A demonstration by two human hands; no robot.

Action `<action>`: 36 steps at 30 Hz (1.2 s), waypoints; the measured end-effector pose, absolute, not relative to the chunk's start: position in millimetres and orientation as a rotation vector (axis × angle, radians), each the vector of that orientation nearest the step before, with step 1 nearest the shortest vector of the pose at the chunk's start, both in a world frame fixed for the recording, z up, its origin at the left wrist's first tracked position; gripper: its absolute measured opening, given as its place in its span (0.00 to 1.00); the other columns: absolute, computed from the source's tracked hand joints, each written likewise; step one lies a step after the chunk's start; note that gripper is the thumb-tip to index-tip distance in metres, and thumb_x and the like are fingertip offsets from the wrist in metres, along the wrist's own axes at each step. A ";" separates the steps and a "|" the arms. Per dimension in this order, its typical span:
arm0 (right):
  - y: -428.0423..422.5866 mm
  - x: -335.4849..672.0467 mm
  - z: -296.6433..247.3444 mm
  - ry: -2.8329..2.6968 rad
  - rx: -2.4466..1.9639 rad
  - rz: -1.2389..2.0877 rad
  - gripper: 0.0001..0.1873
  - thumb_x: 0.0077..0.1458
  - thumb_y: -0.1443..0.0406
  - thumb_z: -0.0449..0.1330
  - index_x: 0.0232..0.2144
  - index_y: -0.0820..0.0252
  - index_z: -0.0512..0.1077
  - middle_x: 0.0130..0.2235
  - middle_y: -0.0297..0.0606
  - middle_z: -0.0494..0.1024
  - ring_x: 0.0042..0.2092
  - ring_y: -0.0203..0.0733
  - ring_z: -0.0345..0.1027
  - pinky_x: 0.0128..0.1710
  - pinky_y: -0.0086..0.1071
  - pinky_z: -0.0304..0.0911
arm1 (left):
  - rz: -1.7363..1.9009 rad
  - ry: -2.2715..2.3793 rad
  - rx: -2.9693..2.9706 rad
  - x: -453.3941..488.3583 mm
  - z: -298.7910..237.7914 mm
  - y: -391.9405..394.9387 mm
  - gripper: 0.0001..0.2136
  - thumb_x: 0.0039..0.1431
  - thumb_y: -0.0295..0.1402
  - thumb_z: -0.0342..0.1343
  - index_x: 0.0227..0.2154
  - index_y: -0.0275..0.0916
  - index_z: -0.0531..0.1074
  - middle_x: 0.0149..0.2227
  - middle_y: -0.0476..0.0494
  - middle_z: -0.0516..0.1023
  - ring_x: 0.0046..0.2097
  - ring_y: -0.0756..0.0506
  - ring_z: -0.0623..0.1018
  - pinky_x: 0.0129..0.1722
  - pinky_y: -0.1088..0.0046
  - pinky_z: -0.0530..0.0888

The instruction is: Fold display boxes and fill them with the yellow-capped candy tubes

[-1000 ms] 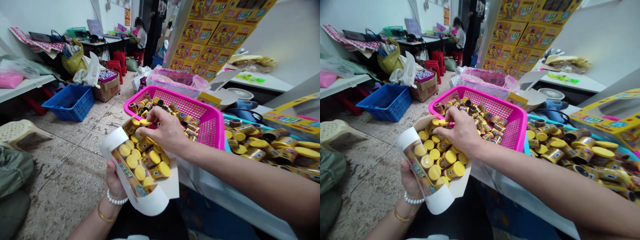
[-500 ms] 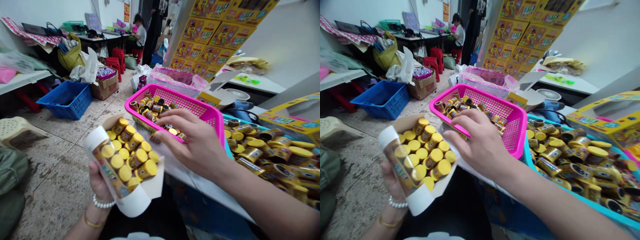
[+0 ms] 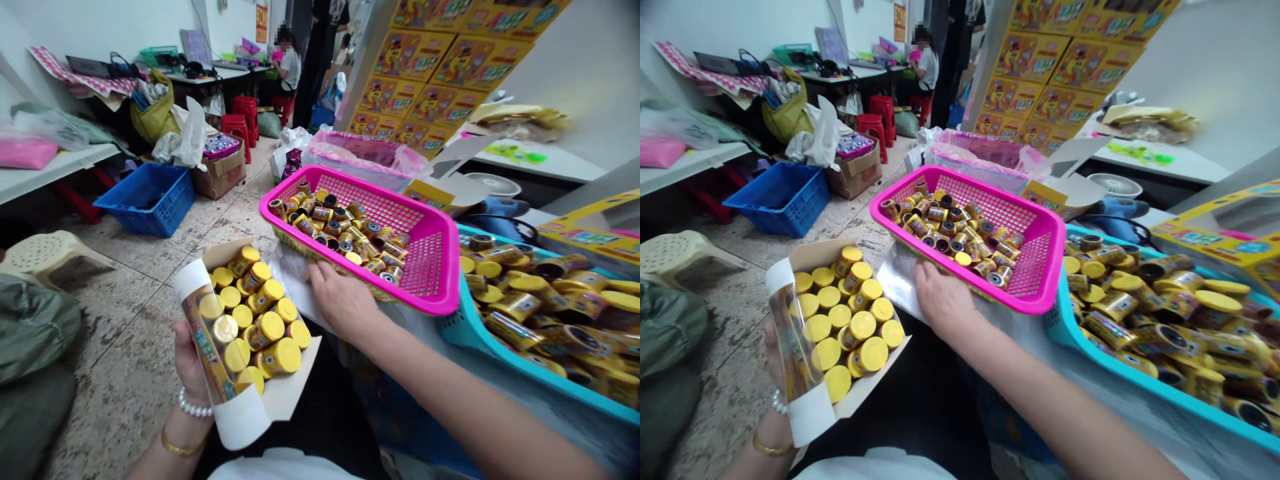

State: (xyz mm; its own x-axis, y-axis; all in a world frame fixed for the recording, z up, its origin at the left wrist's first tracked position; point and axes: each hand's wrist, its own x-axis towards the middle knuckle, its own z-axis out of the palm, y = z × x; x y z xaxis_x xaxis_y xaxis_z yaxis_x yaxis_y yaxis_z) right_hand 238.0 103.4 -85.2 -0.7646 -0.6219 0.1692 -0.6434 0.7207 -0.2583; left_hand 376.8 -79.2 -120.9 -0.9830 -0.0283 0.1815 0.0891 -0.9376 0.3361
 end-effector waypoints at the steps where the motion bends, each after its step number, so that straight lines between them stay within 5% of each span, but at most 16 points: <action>1: 109.3 239.3 -84.9 -2.910 0.998 0.387 0.20 0.59 0.73 0.51 0.50 0.65 0.75 0.43 0.57 0.79 0.38 0.54 0.77 0.34 0.42 0.73 | -3.018 -0.555 -0.297 377.8 -116.8 -78.0 0.20 0.62 0.51 0.56 0.52 0.49 0.78 0.53 0.54 0.81 0.70 0.39 0.61 0.71 0.55 0.53; 4: 129.7 246.7 -85.1 -3.053 0.976 0.315 0.15 0.61 0.65 0.55 0.45 0.67 0.76 0.43 0.54 0.79 0.42 0.56 0.77 0.42 0.46 0.74 | -3.008 -0.604 -0.313 378.5 -108.0 -73.4 0.19 0.63 0.50 0.56 0.50 0.48 0.79 0.50 0.53 0.83 0.69 0.38 0.63 0.71 0.53 0.53; 8: 153.5 262.1 -76.4 -2.816 1.129 0.828 0.20 0.64 0.65 0.54 0.56 0.63 0.72 0.51 0.50 0.77 0.52 0.50 0.74 0.53 0.43 0.71 | -2.959 -0.593 -0.159 380.8 -111.6 -65.0 0.23 0.62 0.53 0.55 0.54 0.49 0.76 0.51 0.49 0.83 0.68 0.37 0.65 0.70 0.49 0.54; 13: 162.9 277.9 -43.3 -2.577 1.315 1.212 0.19 0.66 0.66 0.54 0.57 0.52 0.72 0.50 0.42 0.76 0.49 0.40 0.74 0.48 0.34 0.72 | -3.015 -0.645 -0.125 387.9 -123.3 -53.6 0.18 0.60 0.49 0.58 0.49 0.50 0.79 0.49 0.50 0.84 0.65 0.37 0.69 0.67 0.52 0.62; 20: 153.5 285.7 -31.0 -2.727 1.531 0.881 0.14 0.58 0.70 0.56 0.47 0.61 0.71 0.44 0.45 0.76 0.42 0.45 0.74 0.40 0.37 0.72 | -3.042 -0.636 -0.055 396.4 -129.8 -44.2 0.21 0.64 0.53 0.50 0.52 0.49 0.76 0.50 0.49 0.83 0.67 0.36 0.67 0.66 0.53 0.62; 23: 151.2 288.3 -30.6 -2.852 1.556 0.688 0.25 0.53 0.72 0.56 0.54 0.64 0.68 0.38 0.44 0.78 0.38 0.48 0.74 0.38 0.41 0.71 | -3.054 -0.564 -0.131 399.0 -127.3 -39.2 0.24 0.62 0.55 0.51 0.53 0.47 0.76 0.55 0.45 0.80 0.67 0.35 0.66 0.68 0.53 0.59; 26: 150.5 292.1 -27.2 -2.749 1.562 0.799 0.32 0.55 0.73 0.56 0.62 0.58 0.65 0.45 0.44 0.80 0.44 0.48 0.75 0.44 0.42 0.71 | -3.090 -0.493 -0.181 404.0 -126.5 -36.3 0.28 0.62 0.57 0.48 0.56 0.46 0.74 0.58 0.42 0.77 0.68 0.35 0.65 0.68 0.52 0.57; 31: 133.2 304.1 -32.1 -2.471 1.132 1.349 0.17 0.61 0.62 0.62 0.52 0.54 0.73 0.50 0.39 0.82 0.50 0.45 0.76 0.51 0.39 0.72 | -3.198 -0.510 -0.317 408.0 -120.4 -37.3 0.27 0.64 0.55 0.45 0.55 0.47 0.76 0.60 0.42 0.76 0.69 0.34 0.63 0.68 0.52 0.59; 36: 118.0 310.1 -43.1 -2.389 1.288 1.323 0.16 0.55 0.58 0.69 0.46 0.51 0.79 0.58 0.43 0.77 0.64 0.53 0.65 0.65 0.50 0.61 | -3.147 -0.660 -0.320 397.7 -104.9 -35.8 0.20 0.61 0.55 0.51 0.47 0.53 0.80 0.56 0.47 0.79 0.69 0.33 0.64 0.65 0.50 0.65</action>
State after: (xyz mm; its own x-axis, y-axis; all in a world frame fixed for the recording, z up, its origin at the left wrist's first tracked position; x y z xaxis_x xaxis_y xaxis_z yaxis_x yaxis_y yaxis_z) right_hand 310.1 118.0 -43.1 -0.6301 -0.6191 0.4687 -0.7259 0.2552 -0.6387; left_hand 397.7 -35.8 -104.9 -0.9764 0.1277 0.1741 -0.0470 -0.9126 0.4061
